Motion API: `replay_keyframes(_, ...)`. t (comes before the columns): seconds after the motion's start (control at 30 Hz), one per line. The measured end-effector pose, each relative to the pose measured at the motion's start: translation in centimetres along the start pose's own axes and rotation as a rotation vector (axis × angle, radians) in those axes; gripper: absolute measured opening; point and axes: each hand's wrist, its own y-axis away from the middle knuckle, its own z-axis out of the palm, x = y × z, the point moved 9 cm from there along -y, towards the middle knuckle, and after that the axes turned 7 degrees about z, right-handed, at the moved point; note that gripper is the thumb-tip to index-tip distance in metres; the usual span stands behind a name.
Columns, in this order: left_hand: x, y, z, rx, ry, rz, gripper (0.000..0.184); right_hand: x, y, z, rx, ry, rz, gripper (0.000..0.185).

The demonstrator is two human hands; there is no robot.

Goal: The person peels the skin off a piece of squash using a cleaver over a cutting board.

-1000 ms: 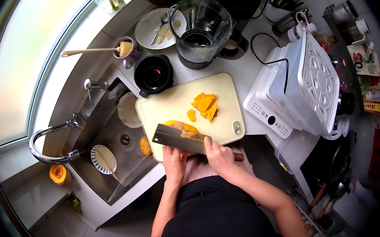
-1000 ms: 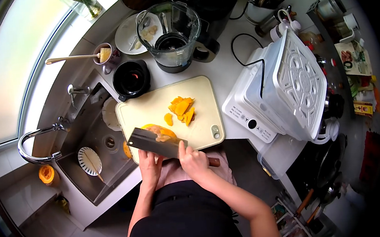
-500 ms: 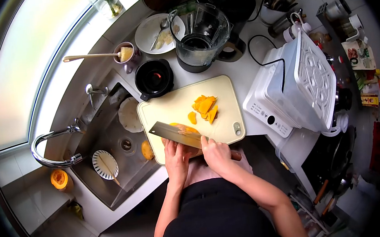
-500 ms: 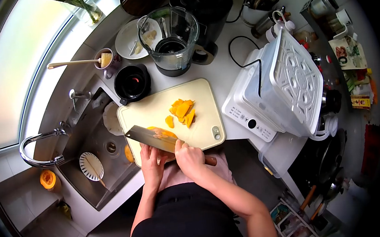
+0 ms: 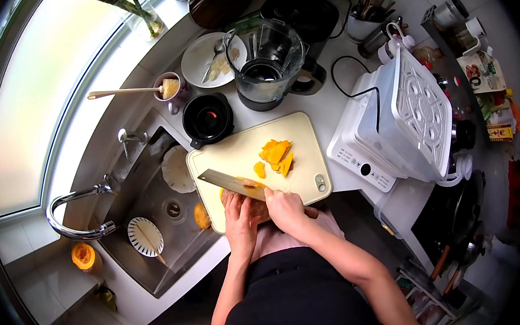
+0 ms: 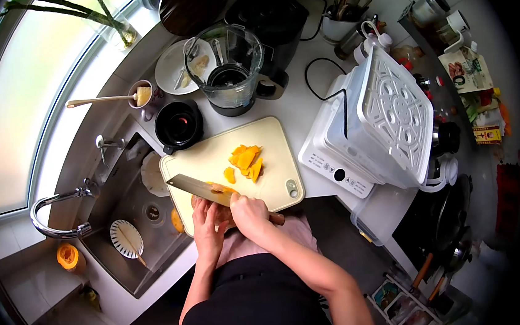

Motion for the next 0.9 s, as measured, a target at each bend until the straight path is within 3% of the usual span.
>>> replay_keyframes(0.6, 0.3, -0.4, -0.1, -0.013, -0.006, -0.011, 0.069, -0.3, -3.8, 1.0, 0.012, -0.093, -0.04, 0.015)
replay_keyframes(0.8, 0.1, -0.4, -0.1, -0.002, 0.016, -0.031, 0.068, 3.8, -2.0, 2.2, -0.05, -0.082, 0.015, 0.018)
replay_keyframes(0.9, 0.1, -0.5, -0.1, -0.01, 0.046, -0.029, 0.068, 4.6, -3.3, 2.0, -0.058, -0.308, 0.07, 0.021)
